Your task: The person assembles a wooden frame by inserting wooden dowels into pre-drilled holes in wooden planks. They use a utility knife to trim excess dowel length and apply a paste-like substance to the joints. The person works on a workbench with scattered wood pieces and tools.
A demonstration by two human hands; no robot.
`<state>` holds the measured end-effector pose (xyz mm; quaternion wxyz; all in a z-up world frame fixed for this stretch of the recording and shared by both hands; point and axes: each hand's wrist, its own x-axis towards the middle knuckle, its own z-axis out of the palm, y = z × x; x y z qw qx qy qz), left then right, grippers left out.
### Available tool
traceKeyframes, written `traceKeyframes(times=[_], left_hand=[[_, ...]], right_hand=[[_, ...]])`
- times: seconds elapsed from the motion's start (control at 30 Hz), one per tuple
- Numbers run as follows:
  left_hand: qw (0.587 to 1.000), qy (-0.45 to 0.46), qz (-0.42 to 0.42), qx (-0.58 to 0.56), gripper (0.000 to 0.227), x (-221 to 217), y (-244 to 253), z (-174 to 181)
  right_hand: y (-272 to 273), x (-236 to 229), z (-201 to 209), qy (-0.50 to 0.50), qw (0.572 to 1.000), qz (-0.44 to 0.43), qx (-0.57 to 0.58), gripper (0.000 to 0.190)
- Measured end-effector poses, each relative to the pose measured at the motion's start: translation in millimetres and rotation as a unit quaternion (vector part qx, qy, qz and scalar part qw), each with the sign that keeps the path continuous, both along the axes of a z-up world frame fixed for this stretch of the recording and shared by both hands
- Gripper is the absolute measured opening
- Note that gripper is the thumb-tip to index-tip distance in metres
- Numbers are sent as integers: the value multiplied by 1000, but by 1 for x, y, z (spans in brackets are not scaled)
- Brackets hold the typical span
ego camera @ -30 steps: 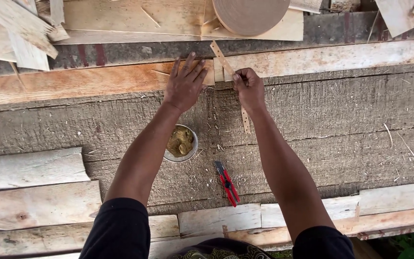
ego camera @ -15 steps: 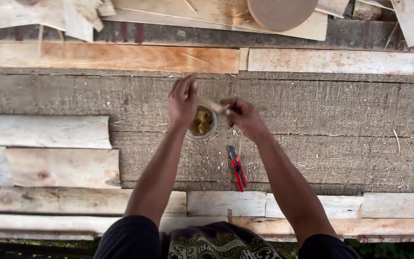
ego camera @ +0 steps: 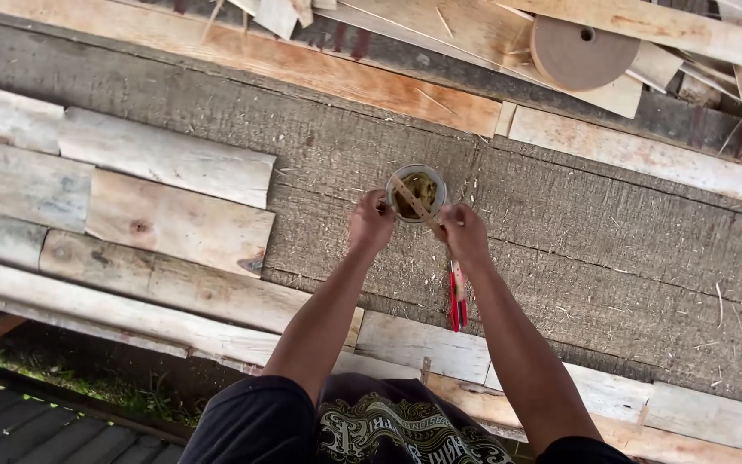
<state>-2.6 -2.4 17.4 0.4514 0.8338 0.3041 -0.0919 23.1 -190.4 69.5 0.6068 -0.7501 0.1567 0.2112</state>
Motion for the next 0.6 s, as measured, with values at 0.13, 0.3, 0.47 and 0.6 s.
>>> traceKeyframes(times=[0.13,0.3,0.47,0.6], left_hand=[[999,-10,16,-29,39,-11,-4,10],[996,-27,35,-80,43,-36,-9,6],[996,-25,35,-79,42,-64,-20,5],[998,-6,21,-55,43,-80,-28,12]], right_hand=[[-21,-17,-14,22,993,-32,109,53],[-68,-63,-47,-20,972,-44,-229,19],[-82,-119,-66,-34,949,35,-311,42],[-80,-145,-68,-75,936,23,-344,54]])
